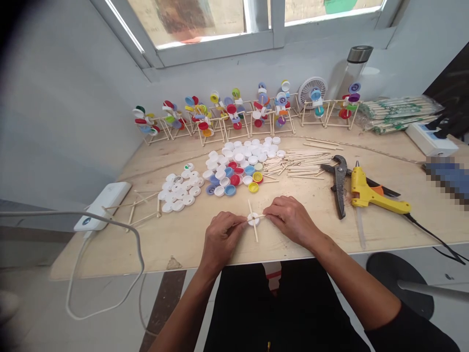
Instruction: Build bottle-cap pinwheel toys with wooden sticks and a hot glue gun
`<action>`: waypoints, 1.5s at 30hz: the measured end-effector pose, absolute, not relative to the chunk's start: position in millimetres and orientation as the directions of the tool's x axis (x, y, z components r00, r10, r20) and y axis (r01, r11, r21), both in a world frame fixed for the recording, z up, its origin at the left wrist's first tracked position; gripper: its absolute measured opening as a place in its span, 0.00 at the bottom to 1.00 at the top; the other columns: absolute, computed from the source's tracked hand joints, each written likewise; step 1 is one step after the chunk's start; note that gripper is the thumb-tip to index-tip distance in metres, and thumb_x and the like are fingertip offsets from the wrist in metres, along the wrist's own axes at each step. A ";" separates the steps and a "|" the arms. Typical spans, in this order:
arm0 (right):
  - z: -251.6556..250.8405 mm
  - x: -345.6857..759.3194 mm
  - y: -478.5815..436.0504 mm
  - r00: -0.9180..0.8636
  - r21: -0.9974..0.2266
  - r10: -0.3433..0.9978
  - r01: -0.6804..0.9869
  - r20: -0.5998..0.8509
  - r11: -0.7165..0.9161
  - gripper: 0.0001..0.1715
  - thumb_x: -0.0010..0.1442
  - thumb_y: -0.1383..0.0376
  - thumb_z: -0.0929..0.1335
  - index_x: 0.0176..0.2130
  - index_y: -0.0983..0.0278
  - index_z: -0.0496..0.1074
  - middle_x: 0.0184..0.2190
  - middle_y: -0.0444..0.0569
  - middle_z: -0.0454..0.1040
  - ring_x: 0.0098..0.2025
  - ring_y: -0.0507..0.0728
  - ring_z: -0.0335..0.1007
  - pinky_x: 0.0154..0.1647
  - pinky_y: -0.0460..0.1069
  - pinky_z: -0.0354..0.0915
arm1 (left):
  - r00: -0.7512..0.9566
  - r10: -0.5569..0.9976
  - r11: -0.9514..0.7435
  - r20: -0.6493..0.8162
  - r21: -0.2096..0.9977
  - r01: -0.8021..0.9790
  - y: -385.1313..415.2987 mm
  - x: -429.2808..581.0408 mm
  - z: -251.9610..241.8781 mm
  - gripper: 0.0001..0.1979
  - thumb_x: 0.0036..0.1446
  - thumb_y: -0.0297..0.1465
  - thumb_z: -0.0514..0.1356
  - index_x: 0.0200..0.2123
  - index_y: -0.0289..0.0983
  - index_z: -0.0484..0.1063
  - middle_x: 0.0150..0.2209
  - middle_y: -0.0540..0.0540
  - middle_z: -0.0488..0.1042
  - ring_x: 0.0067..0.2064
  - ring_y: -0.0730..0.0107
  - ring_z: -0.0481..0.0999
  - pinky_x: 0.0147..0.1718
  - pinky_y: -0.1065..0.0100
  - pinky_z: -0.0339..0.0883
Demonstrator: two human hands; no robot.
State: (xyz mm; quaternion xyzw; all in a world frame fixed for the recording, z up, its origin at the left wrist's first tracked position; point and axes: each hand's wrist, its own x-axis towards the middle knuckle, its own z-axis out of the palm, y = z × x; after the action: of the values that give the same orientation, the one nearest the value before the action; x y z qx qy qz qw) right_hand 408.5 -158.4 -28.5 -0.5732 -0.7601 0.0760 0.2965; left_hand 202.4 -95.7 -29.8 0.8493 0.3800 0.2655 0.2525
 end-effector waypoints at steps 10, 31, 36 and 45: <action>-27.4 408.8 -158.7 -0.161 -0.477 0.928 0.820 0.335 0.315 0.10 0.65 0.67 0.63 0.38 0.63 0.74 0.31 0.49 0.73 0.35 0.57 0.67 0.37 0.51 0.60 | 0.568 0.782 -0.582 0.256 0.626 0.519 -96.0 202.5 -30.1 0.08 0.58 0.32 0.56 0.31 0.41 0.75 0.30 0.48 0.75 0.35 0.66 0.70 0.37 0.63 0.61; -4.2 437.1 -181.8 0.126 -0.169 0.838 0.985 0.530 -0.041 0.10 0.64 0.66 0.62 0.41 0.65 0.71 0.37 0.53 0.73 0.40 0.61 0.67 0.41 0.54 0.59 | 0.596 0.737 -0.648 0.320 0.585 0.488 -94.4 199.6 -28.4 0.09 0.58 0.31 0.54 0.31 0.41 0.74 0.30 0.48 0.75 0.34 0.66 0.71 0.36 0.62 0.61; 0.2 507.9 -236.8 0.279 -0.043 0.724 0.944 0.631 -0.327 0.12 0.62 0.64 0.61 0.42 0.64 0.71 0.39 0.54 0.73 0.41 0.64 0.67 0.40 0.56 0.61 | 0.595 0.727 -0.661 0.343 0.584 0.472 -93.7 199.3 -30.2 0.09 0.58 0.31 0.54 0.31 0.41 0.74 0.29 0.48 0.75 0.34 0.65 0.72 0.36 0.62 0.61; -15.7 567.2 -275.4 0.285 0.175 0.883 0.913 0.373 -0.369 0.19 0.56 0.66 0.64 0.49 0.64 0.68 0.47 0.62 0.70 0.43 0.70 0.65 0.33 0.58 0.56 | 0.582 0.753 -0.629 0.308 0.597 0.498 -95.2 201.4 -31.0 0.08 0.58 0.31 0.55 0.31 0.40 0.74 0.30 0.48 0.75 0.35 0.66 0.70 0.37 0.62 0.60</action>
State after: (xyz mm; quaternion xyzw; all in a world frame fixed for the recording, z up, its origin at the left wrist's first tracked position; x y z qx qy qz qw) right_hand 567.2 -275.4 -15.7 -0.8008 -0.5607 -0.2073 0.0362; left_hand 201.4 -95.2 -31.0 0.8590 0.3639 0.2769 0.2301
